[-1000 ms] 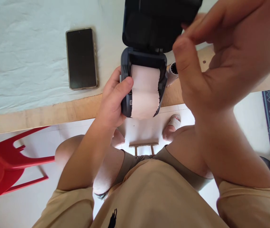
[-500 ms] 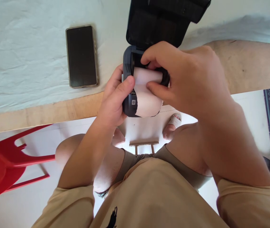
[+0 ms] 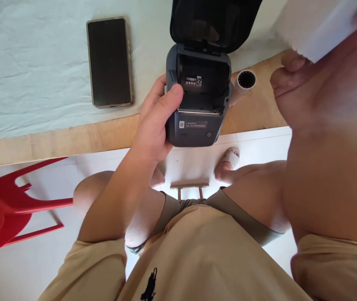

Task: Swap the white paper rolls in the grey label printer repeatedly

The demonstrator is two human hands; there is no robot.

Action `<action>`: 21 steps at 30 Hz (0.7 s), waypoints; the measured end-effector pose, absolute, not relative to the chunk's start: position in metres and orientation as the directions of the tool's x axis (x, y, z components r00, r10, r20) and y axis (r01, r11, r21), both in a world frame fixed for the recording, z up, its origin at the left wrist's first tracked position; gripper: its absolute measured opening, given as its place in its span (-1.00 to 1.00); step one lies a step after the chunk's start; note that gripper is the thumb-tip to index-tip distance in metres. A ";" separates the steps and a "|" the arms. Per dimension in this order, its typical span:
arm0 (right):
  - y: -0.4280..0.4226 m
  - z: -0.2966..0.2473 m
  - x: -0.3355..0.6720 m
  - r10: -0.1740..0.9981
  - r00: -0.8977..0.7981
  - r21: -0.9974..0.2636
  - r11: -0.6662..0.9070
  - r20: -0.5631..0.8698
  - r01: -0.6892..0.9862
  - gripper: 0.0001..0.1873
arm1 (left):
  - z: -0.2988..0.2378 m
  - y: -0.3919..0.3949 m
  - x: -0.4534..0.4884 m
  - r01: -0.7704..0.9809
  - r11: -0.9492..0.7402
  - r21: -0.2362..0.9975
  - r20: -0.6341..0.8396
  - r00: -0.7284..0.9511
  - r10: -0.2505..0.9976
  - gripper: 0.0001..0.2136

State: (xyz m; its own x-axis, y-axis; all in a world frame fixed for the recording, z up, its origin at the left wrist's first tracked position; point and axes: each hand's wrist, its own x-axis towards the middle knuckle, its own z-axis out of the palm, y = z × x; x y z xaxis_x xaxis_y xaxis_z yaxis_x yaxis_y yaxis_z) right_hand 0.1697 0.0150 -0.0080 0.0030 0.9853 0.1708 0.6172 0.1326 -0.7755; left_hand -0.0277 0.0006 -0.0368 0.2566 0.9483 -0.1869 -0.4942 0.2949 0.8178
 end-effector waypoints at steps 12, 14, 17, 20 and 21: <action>0.018 -0.027 0.170 0.964 0.122 -0.825 0.132 0.236 0.549 -0.59 | -0.034 -0.001 -0.025 -0.446 0.300 0.843 -0.195 0.266 0.944 -0.79; 0.017 -0.022 0.171 0.943 0.127 -0.768 0.167 0.308 0.619 -0.58 | -0.033 -0.001 -0.024 -0.439 0.312 0.842 -0.209 0.268 0.941 -0.78; 0.017 -0.022 0.175 0.928 0.130 -0.677 0.154 0.349 0.719 -0.53 | -0.034 0.000 -0.025 -0.451 0.305 0.839 -0.202 0.262 0.944 -0.81; 0.017 -0.028 0.181 0.931 0.132 -0.594 0.105 0.341 0.797 -0.50 | -0.035 0.000 -0.025 -0.475 0.279 0.835 -0.173 0.255 0.951 -0.84; 0.017 -0.030 0.183 0.938 0.121 -0.572 0.092 0.324 0.815 -0.48 | -0.036 0.001 -0.026 -0.481 0.275 0.833 -0.168 0.254 0.953 -0.84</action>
